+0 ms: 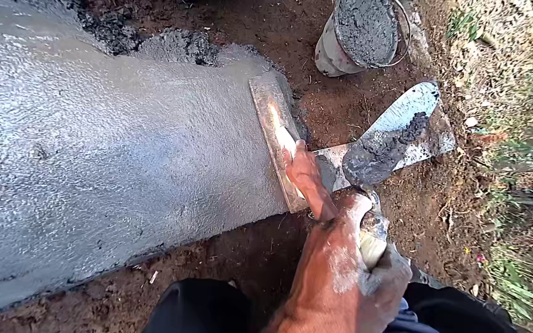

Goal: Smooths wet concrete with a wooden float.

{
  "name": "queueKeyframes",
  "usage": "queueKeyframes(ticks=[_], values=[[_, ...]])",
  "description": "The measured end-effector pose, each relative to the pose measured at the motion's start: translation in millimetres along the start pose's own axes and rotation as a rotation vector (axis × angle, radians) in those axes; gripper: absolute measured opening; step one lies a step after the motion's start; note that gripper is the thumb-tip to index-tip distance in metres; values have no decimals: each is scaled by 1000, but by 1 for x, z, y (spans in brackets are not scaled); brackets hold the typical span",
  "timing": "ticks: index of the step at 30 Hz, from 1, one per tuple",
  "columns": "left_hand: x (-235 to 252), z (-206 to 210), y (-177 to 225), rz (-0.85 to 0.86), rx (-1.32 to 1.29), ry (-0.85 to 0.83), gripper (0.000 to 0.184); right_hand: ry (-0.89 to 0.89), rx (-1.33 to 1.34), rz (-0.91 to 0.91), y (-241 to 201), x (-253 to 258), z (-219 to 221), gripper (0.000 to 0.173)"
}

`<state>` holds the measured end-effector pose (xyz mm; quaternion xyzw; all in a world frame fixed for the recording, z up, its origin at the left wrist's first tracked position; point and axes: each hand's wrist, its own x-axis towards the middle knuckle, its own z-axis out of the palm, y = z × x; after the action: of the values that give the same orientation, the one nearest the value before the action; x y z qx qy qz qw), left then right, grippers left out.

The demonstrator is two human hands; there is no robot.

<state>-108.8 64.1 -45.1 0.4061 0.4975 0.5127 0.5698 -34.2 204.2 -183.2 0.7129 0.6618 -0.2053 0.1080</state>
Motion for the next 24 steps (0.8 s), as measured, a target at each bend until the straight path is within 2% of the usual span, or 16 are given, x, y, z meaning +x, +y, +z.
queueKeyframes(ticks=[2,4,6,9,11,12,14,18,21,24], values=[[0,-2,1,-10,-3,-10,42,-4,-90,53,-5,18,4,59],[0,-3,3,-28,8,-3,41,2,-55,57,2,15,4,63],[0,-5,3,-24,20,6,38,73,4,1,26,14,13,63],[-2,-4,3,-32,44,0,37,18,123,-50,64,5,12,61],[-4,-7,4,-33,70,-17,37,12,268,-4,78,-9,12,58],[-5,-9,5,-31,70,-24,38,-20,334,74,68,-20,7,55],[-8,-10,7,-24,50,-39,39,-56,435,233,49,-18,9,61],[-12,-13,9,-15,-1,-88,42,17,386,107,36,-3,38,59],[-13,-19,11,-10,-9,-110,42,-38,287,-21,2,-28,48,58],[-15,-28,16,-26,13,-111,42,-150,190,-69,-28,-56,58,53]])
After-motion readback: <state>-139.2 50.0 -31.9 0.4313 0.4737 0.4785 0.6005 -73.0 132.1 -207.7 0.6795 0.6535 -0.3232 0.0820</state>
